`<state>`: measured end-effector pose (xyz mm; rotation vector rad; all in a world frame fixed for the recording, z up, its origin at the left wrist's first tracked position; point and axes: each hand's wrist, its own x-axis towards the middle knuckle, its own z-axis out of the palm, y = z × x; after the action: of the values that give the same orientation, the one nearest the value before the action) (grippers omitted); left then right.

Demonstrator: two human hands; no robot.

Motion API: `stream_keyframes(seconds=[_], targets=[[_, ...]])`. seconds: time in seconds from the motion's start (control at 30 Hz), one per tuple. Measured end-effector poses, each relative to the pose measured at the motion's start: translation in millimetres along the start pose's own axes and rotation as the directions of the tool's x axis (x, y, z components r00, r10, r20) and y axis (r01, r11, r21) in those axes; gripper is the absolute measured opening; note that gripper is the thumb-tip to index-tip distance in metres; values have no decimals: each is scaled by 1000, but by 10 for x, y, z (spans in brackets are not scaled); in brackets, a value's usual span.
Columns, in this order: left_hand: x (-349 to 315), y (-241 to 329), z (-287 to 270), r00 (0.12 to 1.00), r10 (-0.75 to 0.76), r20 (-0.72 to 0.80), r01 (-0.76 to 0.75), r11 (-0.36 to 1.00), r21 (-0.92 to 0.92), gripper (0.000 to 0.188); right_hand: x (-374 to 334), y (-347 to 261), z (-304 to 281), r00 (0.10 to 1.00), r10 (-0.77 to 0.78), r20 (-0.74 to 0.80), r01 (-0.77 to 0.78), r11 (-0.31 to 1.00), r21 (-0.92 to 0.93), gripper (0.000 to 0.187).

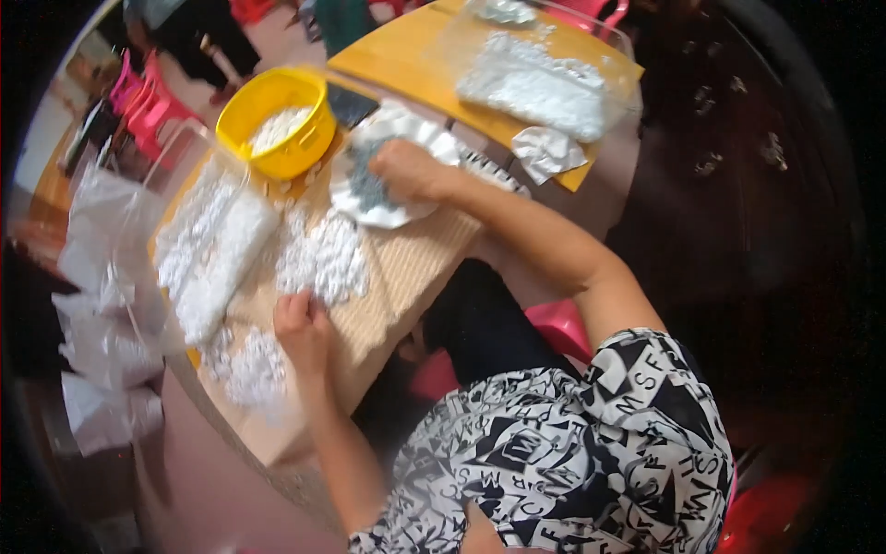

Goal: Manually assembling small white plastic components at a workstation.

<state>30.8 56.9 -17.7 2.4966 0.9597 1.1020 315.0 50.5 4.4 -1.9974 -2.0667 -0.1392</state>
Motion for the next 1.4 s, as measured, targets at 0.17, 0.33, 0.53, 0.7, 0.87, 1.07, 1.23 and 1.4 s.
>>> stream_keyframes(seconds=[0.17, 0.33, 0.53, 0.7, 0.87, 1.07, 1.23, 1.4], targets=[[79, -13, 41, 999, 38, -25, -38, 999, 23, 9, -167, 155, -272, 992, 86, -89, -59, 960, 274, 23], [50, 50, -13, 994, -43, -102, 40, 999, -25, 9, -251, 193, -301, 985, 158, -61, -136, 952, 274, 22], [-129, 155, -115, 926, -368, -86, 340, 910, -238, 10, -277, 85, -300, 988, 149, -44, -134, 960, 246, 19], [-200, 269, -202, 767, -627, 138, 405, 306, -861, 13, -140, 58, -101, 993, -121, -3, 120, 974, 193, 18], [-233, 329, -332, 709, -640, 297, 464, 107, -879, 19, -24, -26, -122, 997, -56, 59, 49, 993, 111, 9], [-242, 315, -323, 677, -647, 351, 487, 37, -873, 20, -7, -28, -42, 996, -81, -29, 82, 995, 57, 8], [-304, 229, -252, 804, -591, 65, 477, 576, -663, 16, -65, -80, -144, 994, -64, -83, 76, 986, 148, 8], [-282, 115, -192, 919, -392, -39, 375, 900, -223, 17, -96, -65, -182, 981, 6, -193, 24, 987, 157, 8]])
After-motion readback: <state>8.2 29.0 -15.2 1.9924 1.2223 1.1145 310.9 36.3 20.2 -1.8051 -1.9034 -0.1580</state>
